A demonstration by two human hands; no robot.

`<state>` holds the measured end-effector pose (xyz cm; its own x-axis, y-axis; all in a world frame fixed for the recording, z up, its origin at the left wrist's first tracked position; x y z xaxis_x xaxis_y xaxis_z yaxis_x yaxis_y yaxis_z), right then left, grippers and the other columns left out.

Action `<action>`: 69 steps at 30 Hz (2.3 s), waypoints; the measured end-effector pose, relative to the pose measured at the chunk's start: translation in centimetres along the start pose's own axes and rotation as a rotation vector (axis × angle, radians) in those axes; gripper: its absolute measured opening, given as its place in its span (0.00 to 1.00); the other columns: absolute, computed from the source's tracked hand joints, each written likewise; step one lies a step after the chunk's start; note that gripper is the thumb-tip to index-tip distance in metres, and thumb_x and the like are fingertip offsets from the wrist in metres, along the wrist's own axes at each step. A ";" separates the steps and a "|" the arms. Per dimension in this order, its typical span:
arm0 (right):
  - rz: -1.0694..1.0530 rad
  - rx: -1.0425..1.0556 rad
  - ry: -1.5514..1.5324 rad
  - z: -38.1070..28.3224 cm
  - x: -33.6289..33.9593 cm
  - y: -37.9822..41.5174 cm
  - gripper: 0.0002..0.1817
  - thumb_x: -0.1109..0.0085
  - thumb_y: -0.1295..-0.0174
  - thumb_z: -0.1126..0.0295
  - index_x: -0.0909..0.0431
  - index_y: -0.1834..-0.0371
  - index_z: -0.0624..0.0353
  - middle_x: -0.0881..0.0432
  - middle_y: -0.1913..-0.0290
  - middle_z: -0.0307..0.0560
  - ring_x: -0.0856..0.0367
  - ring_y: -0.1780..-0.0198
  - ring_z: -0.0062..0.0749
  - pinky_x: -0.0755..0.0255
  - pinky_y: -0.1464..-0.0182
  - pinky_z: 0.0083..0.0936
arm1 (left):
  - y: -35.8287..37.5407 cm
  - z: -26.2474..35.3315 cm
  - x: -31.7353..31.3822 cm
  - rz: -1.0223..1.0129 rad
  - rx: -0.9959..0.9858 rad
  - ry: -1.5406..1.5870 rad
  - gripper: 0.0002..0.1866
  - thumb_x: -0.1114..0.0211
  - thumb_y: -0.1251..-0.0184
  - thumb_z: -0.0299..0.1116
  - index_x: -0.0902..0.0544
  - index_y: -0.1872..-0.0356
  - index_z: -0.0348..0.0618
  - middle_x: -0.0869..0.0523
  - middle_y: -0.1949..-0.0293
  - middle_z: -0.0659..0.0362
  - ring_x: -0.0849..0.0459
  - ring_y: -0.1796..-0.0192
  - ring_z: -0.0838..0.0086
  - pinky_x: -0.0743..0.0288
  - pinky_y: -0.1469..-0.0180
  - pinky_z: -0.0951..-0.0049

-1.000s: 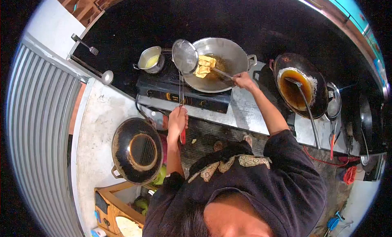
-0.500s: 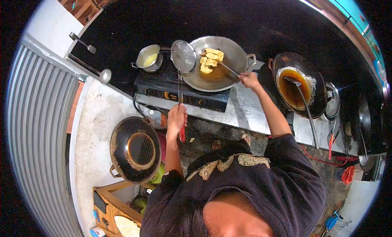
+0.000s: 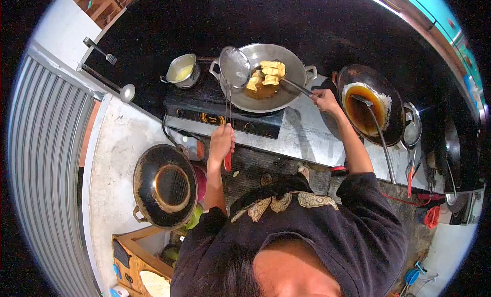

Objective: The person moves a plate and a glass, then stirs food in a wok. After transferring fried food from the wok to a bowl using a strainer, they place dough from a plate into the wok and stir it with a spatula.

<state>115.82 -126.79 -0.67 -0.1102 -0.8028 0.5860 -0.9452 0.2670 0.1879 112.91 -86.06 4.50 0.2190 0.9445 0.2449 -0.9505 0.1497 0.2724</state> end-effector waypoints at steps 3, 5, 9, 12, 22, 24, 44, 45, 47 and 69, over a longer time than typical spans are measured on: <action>-0.137 -0.069 -0.128 -0.2 0.6 1.7 0.21 0.40 0.41 0.68 0.25 0.47 0.70 0.28 0.82 0.35 0.33 0.82 0.15 0.42 0.82 0.17 | 0.1 0.2 0.2 0.007 0.006 0.026 0.16 0.54 0.29 0.41 0.27 0.70 0.39 0.26 0.82 0.62 0.28 0.85 0.79 0.32 0.84 0.76; -0.176 -0.070 -0.140 -0.2 0.7 2.7 0.21 0.40 0.41 0.69 0.25 0.47 0.70 0.29 0.82 0.34 0.34 0.81 0.15 0.42 0.82 0.17 | 0.1 0.2 0.3 0.014 0.011 0.031 0.16 0.54 0.29 0.41 0.27 0.70 0.38 0.26 0.82 0.62 0.28 0.85 0.79 0.32 0.84 0.76; -0.158 0.062 0.029 0.1 0.2 3.6 0.19 0.40 0.41 0.69 0.23 0.49 0.69 0.28 0.81 0.35 0.33 0.80 0.16 0.39 0.78 0.19 | -0.3 -0.3 0.7 0.037 -0.008 -0.008 0.17 0.54 0.28 0.42 0.27 0.70 0.39 0.26 0.82 0.61 0.29 0.86 0.77 0.32 0.85 0.75; -0.095 0.133 0.162 0.0 0.0 4.6 0.18 0.38 0.45 0.66 0.20 0.53 0.64 0.24 0.81 0.43 0.28 0.79 0.23 0.33 0.74 0.25 | -0.4 -0.5 0.9 0.026 -0.036 -0.029 0.18 0.55 0.28 0.43 0.27 0.70 0.39 0.26 0.83 0.61 0.29 0.87 0.77 0.32 0.85 0.74; 0.003 0.297 0.118 0.7 -0.5 5.9 0.18 0.36 0.47 0.65 0.19 0.55 0.63 0.19 0.76 0.53 0.23 0.75 0.29 0.29 0.68 0.28 | -0.6 -1.0 0.9 0.002 0.032 -0.012 0.17 0.55 0.28 0.43 0.27 0.70 0.41 0.26 0.82 0.62 0.29 0.86 0.77 0.34 0.85 0.75; -0.053 0.183 0.166 -0.3 -0.2 6.5 0.17 0.37 0.47 0.66 0.19 0.55 0.64 0.18 0.71 0.56 0.21 0.72 0.30 0.28 0.65 0.28 | -0.7 -1.2 0.8 0.006 0.047 -0.005 0.17 0.55 0.28 0.43 0.27 0.70 0.41 0.26 0.82 0.62 0.29 0.85 0.77 0.33 0.84 0.74; -0.347 -0.110 -0.340 -1.5 2.8 6.0 0.19 0.37 0.44 0.62 0.20 0.54 0.65 0.27 0.81 0.37 0.37 0.84 0.15 0.43 0.83 0.15 | 0.1 -1.3 0.2 -0.053 0.105 -0.034 0.17 0.55 0.28 0.42 0.27 0.69 0.38 0.25 0.81 0.62 0.27 0.83 0.78 0.30 0.82 0.74; -0.322 -0.092 -0.320 -2.1 2.9 6.0 0.19 0.38 0.43 0.64 0.21 0.53 0.66 0.27 0.80 0.36 0.37 0.84 0.14 0.44 0.83 0.15 | 0.0 -1.6 0.1 -0.088 0.110 0.029 0.17 0.55 0.28 0.42 0.27 0.68 0.38 0.26 0.81 0.62 0.27 0.83 0.78 0.31 0.82 0.74; -0.275 -0.060 -0.281 -3.3 2.6 5.8 0.19 0.40 0.42 0.68 0.24 0.50 0.69 0.27 0.79 0.35 0.36 0.83 0.14 0.44 0.82 0.15 | -0.2 -2.2 -0.2 -0.181 0.128 0.167 0.17 0.55 0.28 0.42 0.27 0.66 0.38 0.26 0.81 0.63 0.28 0.83 0.79 0.32 0.81 0.75; 0.417 0.512 0.308 -6.8 2.7 7.9 0.17 0.43 0.46 0.72 0.21 0.52 0.60 0.19 0.69 0.62 0.19 0.67 0.54 0.26 0.63 0.42 | -0.9 -2.6 -1.3 -0.381 0.158 0.547 0.17 0.51 0.28 0.46 0.27 0.61 0.39 0.29 0.79 0.65 0.32 0.82 0.84 0.37 0.81 0.81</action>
<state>110.14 -123.18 7.75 -0.4722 -0.4819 0.7381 -0.8772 0.1744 -0.4474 112.93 -86.63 1.48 0.3495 0.8522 -0.3895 -0.7764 0.4961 0.3887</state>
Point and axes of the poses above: each hand's wrist, its own y-axis away from the middle knuckle, its own x-axis out of the back of the hand, z = x × y, the point moved 1 cm from there along -y, towards the middle knuckle
